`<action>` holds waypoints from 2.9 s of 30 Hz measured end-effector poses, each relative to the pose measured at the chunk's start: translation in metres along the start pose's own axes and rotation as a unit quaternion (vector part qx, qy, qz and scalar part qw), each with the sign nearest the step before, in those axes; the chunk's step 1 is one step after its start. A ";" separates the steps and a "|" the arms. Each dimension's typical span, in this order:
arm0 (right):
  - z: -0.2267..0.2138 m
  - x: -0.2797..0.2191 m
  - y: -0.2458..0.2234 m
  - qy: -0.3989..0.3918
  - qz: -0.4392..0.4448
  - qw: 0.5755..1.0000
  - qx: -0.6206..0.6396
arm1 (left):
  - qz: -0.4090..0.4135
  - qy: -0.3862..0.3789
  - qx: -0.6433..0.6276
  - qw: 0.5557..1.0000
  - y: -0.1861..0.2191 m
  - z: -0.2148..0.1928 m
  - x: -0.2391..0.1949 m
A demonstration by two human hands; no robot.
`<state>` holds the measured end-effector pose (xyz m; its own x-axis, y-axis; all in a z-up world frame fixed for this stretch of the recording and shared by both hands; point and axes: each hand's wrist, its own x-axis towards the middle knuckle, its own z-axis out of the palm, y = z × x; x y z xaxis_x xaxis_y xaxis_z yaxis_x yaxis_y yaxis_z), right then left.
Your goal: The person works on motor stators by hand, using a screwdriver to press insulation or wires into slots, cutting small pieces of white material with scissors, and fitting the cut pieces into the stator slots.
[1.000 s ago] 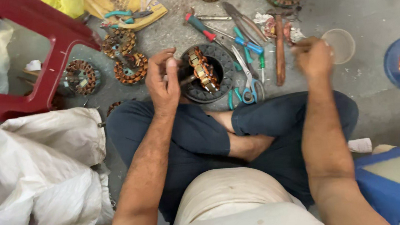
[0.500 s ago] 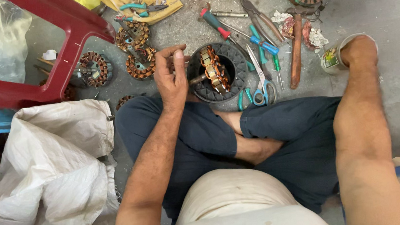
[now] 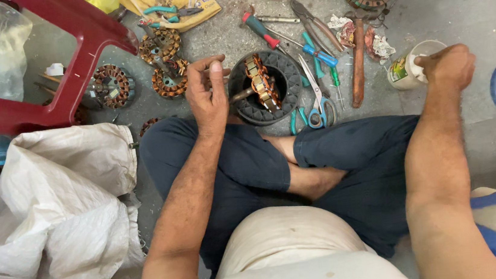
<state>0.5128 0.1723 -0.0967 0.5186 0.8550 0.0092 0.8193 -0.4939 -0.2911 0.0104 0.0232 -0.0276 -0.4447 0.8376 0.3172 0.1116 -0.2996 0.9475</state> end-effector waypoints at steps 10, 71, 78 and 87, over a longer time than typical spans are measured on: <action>-0.011 -0.025 0.013 0.069 -0.149 0.945 0.282 | 0.082 0.013 0.002 0.997 0.034 -0.014 -0.015; -0.017 -0.258 -0.085 -0.415 -0.025 0.649 0.638 | -0.234 -0.154 -0.217 0.935 0.077 0.022 -0.085; -0.061 -0.322 -0.058 -0.452 -0.209 0.632 0.595 | -0.247 -0.145 -0.239 0.928 0.085 0.044 -0.068; -0.057 -0.333 -0.060 -0.419 -0.241 0.614 0.624 | -0.247 -0.129 -0.202 0.939 0.092 0.051 -0.065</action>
<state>0.3048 -0.0921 -0.0272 -0.4458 0.8943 0.0382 -0.2681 -0.0927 -0.9589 0.0953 -0.0356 0.0410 -0.1186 0.9870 -0.1083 -0.4212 0.0487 0.9057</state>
